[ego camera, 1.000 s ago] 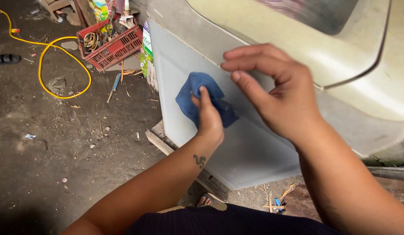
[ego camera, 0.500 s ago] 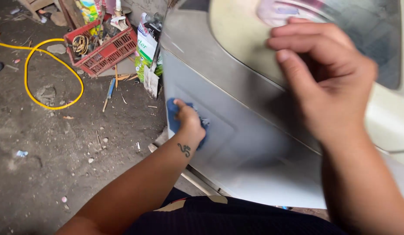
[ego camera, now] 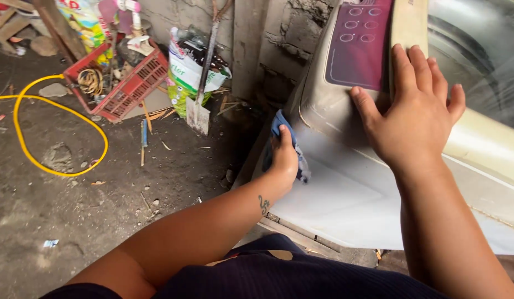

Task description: Wiping down the exterior and interior edges of a top-loading washing machine with a blue cloth.

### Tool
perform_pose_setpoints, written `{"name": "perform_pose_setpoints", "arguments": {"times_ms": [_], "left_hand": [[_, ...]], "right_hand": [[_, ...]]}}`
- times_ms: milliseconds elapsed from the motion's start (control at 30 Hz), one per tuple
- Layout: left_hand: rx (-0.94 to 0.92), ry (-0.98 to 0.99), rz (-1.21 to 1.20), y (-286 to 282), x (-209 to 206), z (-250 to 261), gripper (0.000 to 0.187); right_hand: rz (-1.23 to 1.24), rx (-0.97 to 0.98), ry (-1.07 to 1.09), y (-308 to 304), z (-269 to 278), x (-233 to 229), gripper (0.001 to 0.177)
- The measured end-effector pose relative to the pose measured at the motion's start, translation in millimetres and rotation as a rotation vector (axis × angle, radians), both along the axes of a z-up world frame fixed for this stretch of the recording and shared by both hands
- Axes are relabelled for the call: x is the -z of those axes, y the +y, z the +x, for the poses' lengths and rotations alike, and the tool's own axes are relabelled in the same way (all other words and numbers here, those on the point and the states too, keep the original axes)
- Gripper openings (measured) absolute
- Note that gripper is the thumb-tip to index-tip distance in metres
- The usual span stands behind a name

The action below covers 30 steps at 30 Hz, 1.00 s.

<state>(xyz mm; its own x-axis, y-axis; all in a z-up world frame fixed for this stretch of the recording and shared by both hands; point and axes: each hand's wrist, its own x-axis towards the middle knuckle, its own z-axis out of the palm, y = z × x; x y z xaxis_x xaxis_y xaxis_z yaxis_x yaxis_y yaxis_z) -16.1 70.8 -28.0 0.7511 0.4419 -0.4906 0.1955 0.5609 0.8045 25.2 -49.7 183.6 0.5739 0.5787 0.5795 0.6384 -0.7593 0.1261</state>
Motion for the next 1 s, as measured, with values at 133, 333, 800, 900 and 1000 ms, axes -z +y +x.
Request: {"name": "perform_pose_setpoints", "arguments": {"times_ms": [133,333,800,900,1000], "left_hand": [[0.043,-0.111,-0.055,20,-22,15,0.094],[0.193,-0.643,0.206,63,-55,49,0.097],[0.569,-0.812,0.350,102,-64,164,0.095],[0.652,-0.963,0.425,120,-48,143,0.090],[0.963,-0.619,0.232,110,20,128,0.090]], "right_hand": [[0.016,0.062,0.037,15,-16,-10,0.078],[0.172,0.080,0.046,37,-23,-19,0.069],[0.493,0.286,0.105,59,-2,20,0.024],[0.860,0.451,0.290,53,19,56,0.028],[0.772,0.423,0.147,73,19,63,0.025]]}}
